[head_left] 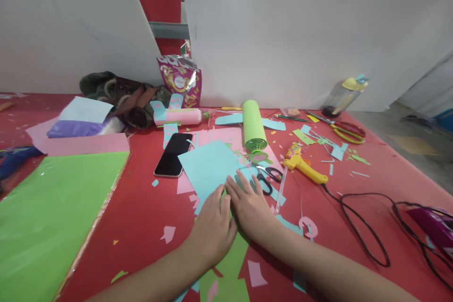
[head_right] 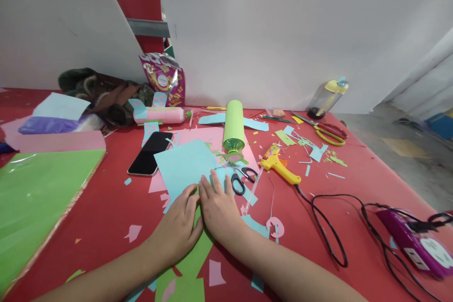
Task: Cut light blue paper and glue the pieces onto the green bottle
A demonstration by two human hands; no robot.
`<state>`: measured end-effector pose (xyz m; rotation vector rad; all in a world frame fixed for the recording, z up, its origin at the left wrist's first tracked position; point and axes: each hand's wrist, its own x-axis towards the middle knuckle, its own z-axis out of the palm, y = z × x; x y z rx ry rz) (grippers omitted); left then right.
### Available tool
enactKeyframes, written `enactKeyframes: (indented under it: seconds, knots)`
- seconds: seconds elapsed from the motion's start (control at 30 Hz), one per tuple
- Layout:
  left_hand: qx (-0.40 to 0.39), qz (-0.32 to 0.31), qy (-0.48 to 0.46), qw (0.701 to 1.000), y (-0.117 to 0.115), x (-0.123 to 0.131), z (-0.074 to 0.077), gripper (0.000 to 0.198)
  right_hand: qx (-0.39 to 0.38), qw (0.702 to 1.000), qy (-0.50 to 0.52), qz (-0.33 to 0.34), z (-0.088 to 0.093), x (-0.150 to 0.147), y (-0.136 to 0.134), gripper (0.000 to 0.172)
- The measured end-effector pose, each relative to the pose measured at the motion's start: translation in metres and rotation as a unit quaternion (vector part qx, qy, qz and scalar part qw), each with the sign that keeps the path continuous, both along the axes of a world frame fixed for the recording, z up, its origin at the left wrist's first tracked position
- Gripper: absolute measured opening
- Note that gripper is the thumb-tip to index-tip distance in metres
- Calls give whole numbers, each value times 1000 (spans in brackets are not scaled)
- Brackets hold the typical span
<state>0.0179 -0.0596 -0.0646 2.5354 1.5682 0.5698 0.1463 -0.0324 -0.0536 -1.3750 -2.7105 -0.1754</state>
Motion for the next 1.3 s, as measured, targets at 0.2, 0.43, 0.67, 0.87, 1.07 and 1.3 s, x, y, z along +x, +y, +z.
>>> enactKeyframes:
  seconds: [0.2, 0.43, 0.67, 0.87, 1.07, 1.3]
  knots:
    - [-17, -19, 23, 999, 2, 1, -4, 40, 6, 1000, -6, 2, 0, 0, -3, 40]
    - [-38, -9, 72, 997, 2, 1, 1, 45, 13, 1000, -10, -1, -3, -1, -4, 39]
    - [-61, -2, 95, 994, 2, 1, 10, 40, -76, 997, -7, -5, 5, 3, -3, 46]
    - [-68, 6, 106, 992, 2, 2, 12, 42, -56, 998, 16, -18, -2, 6, -9, 52]
    - [-67, -3, 111, 991, 1, 3, 13, 42, -52, 999, 16, -7, -7, 6, -10, 52]
    - [-74, -12, 130, 989, 1, 4, 14, 38, -47, 999, 18, -8, -2, 4, -9, 45]
